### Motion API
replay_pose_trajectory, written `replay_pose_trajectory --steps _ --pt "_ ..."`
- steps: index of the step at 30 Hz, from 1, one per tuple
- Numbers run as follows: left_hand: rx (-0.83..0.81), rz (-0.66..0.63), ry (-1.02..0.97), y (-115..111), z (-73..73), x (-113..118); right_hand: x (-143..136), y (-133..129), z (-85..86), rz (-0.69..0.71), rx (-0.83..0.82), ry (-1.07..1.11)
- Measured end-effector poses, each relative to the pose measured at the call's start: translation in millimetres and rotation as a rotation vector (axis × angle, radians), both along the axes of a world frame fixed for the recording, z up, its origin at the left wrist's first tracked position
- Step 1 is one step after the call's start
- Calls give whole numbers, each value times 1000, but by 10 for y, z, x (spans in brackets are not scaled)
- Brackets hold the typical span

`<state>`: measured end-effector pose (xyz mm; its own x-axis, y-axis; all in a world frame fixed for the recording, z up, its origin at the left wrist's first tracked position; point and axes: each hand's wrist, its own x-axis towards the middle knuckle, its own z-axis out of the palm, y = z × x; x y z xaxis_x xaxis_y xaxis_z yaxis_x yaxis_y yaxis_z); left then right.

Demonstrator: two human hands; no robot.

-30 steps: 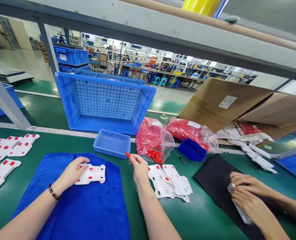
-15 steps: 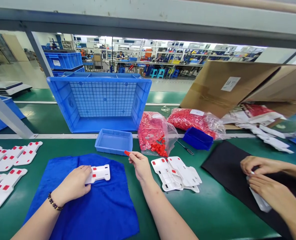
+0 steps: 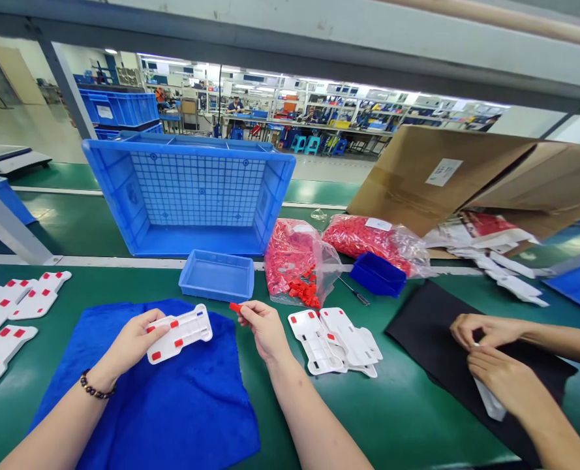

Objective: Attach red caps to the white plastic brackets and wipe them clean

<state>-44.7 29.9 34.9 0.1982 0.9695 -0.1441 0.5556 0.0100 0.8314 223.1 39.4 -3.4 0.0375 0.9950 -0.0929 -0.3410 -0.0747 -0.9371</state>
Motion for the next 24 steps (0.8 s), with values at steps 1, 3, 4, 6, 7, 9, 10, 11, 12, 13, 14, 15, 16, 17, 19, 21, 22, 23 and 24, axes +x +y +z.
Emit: replay_pose_trajectory --steps 1,3,4,6,7,9,10,11,12,13,14,15,16,17,19,21,22,23,24 --pt "-44 -28 -16 4 -15 -3 -8 -24 21 37 4 -36" --pt "-121 -87 -30 10 -47 -12 -31 -79 68 137 12 -107" --pt "-149 -110 -27 11 -62 -17 -47 -109 94 198 12 -137" --pt "-180 -130 -1 10 -90 -23 -87 -166 141 311 5 -183" --pt "-182 -126 15 10 -102 -24 -109 -191 159 354 -1 -205" --pt "-165 -95 34 15 -124 -25 -151 -228 178 403 -12 -250" --pt "-146 -65 36 21 -133 -26 -169 -240 178 411 -16 -271" --pt "-127 -30 35 29 -141 -27 -183 -248 175 413 -18 -290" --pt "-105 11 32 39 -148 -30 -193 -252 169 411 -19 -308" --pt "-84 56 29 50 -154 -34 -201 -254 161 407 -19 -323" --pt "-67 103 27 60 -161 -36 -207 -255 154 402 -16 -336" --pt "-50 147 26 69 -168 -36 -213 -256 146 395 -9 -347" --pt "-36 184 33 75 -177 -33 -220 -258 138 388 -1 -355" --pt "-19 212 47 80 -188 -25 -229 -259 129 383 10 -360" --pt "24 225 85 83 -220 2 -252 -261 106 375 28 -350" --pt "62 195 105 87 -263 27 -270 -255 74 403 16 -302" --pt "65 185 101 94 -287 33 -271 -248 57 447 -3 -273" --pt "58 185 93 105 -311 32 -263 -238 40 508 -28 -250" --pt "42 196 82 120 -334 23 -244 -226 28 579 -56 -236"
